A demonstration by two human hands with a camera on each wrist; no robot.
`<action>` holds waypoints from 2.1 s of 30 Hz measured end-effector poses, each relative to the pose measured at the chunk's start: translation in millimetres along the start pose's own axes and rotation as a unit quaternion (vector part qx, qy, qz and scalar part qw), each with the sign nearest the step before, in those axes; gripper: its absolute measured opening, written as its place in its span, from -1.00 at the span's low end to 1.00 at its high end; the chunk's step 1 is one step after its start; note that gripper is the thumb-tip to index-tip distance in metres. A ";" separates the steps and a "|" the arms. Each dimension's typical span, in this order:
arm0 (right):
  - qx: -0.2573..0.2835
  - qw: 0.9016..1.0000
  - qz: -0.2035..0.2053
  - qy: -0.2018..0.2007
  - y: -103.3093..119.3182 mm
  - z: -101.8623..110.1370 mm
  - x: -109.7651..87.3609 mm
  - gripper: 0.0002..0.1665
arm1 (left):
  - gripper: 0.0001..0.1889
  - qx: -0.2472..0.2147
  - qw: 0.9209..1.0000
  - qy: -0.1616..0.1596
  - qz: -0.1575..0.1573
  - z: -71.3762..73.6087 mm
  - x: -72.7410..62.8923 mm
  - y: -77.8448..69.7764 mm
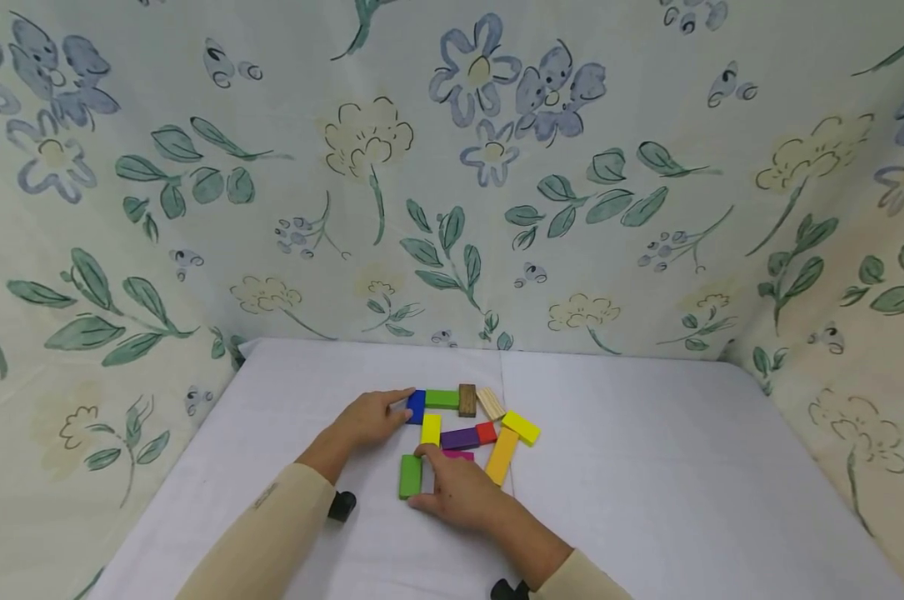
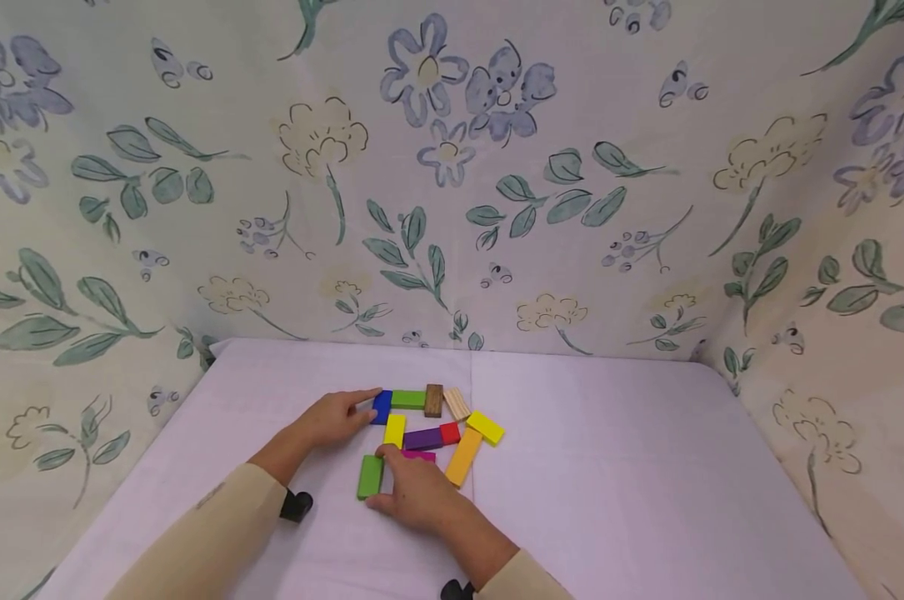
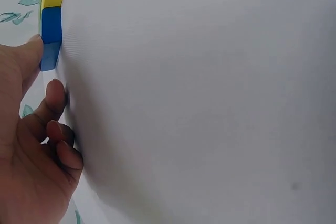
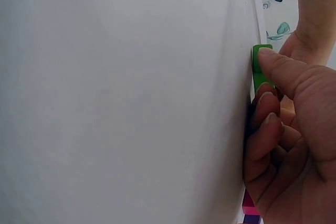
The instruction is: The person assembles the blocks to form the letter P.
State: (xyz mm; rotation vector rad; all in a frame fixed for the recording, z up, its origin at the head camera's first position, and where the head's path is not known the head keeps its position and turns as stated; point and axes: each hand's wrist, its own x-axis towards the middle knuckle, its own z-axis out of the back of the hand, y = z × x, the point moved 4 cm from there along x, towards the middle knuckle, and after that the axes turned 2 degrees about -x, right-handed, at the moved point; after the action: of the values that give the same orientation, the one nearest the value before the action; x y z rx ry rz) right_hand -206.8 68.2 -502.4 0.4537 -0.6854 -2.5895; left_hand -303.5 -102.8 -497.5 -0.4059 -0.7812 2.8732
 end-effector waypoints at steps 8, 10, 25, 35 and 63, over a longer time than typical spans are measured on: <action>0.002 1.000 0.011 0.003 2.4 0.4 0.5 -0.21 | -0.46 -0.022 1.000 -0.006 0.015 1.2 3.0 4.7; -0.001 1.000 0.015 0.002 3.6 0.8 0.6 -0.21 | -0.46 -0.025 1.000 -0.005 0.014 0.7 3.5 5.3; -0.097 0.994 -0.011 -0.055 18.4 18.2 20.0 -0.09 | -0.46 -0.034 0.999 -0.002 0.007 -1.4 8.0 6.0; -0.085 0.994 -0.046 -0.055 13.4 18.8 31.1 -0.30 | -0.46 -0.030 1.000 0.003 -0.002 -3.0 10.1 6.9; -0.025 0.993 -0.097 -0.058 -7.7 22.7 34.3 -0.14 | -0.39 -0.063 0.996 0.055 -0.043 1.7 6.6 12.7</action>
State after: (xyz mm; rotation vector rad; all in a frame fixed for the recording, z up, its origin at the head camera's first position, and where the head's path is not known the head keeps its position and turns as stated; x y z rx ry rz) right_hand -247.8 66.9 -494.5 0.3741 -0.6406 -2.8284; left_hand -311.0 -113.2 -504.1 -0.5269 -0.9385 2.7064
